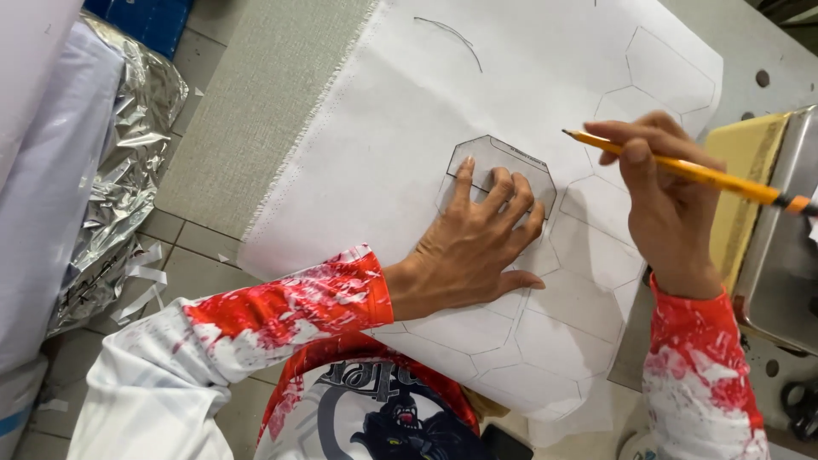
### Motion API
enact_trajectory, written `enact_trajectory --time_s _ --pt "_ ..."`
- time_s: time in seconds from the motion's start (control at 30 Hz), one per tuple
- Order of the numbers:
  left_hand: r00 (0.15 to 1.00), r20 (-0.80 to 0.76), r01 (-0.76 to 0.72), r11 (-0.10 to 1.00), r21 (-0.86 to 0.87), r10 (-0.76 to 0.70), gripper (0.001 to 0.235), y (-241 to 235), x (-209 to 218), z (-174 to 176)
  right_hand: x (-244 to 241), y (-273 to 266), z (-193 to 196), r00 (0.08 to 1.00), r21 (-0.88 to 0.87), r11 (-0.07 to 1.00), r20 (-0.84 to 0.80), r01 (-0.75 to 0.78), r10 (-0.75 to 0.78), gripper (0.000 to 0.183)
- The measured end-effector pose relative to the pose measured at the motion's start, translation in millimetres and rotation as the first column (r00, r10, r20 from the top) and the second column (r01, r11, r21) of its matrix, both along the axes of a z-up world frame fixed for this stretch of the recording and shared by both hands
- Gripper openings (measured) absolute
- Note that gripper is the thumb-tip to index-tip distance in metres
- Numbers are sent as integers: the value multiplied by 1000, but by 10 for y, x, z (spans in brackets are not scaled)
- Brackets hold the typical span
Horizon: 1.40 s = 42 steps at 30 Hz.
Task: Tracing a geometric pattern template onto white fabric using a pencil on a cutting table.
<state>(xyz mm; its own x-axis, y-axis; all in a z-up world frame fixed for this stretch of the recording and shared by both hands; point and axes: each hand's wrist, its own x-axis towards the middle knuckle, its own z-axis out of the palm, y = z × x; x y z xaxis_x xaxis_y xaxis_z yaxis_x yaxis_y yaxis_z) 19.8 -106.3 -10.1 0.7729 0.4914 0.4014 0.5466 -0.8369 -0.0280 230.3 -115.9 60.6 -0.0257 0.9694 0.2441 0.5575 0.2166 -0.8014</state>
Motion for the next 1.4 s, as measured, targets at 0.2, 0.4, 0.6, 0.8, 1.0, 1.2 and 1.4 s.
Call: enact_trajectory --time_s 0.2,0.4,0.6,0.8,1.0,1.2,1.4 --pt "999 -19 -27 999 -17 26 98 -12 5 20 -347 423 -2 980 -59 994 -182 -97 85 12" --pt "999 -3 -43 999 -13 43 99 -9 -8 52 -565 665 -156 992 -225 967 -9 -122 123 27" --pt "999 -7 -36 999 -13 36 91 -14 -7 45 -674 700 -174 992 -276 953 -20 -127 127 28" --pt "1000 4 -21 999 -47 21 89 -11 -10 45 -706 689 -191 992 -283 951 -30 -124 120 26" --pt "1000 28 -9 998 -59 11 83 -12 -4 39 -712 697 -184 989 -273 951 -19 -147 148 27" --pt "1000 5 -23 999 -28 23 92 -24 -2 33 -682 783 -170 986 -212 966 48 -145 158 26" --pt "1000 -3 -18 999 -30 18 89 -10 -15 58 -716 756 -170 979 -187 968 83 -168 186 27"
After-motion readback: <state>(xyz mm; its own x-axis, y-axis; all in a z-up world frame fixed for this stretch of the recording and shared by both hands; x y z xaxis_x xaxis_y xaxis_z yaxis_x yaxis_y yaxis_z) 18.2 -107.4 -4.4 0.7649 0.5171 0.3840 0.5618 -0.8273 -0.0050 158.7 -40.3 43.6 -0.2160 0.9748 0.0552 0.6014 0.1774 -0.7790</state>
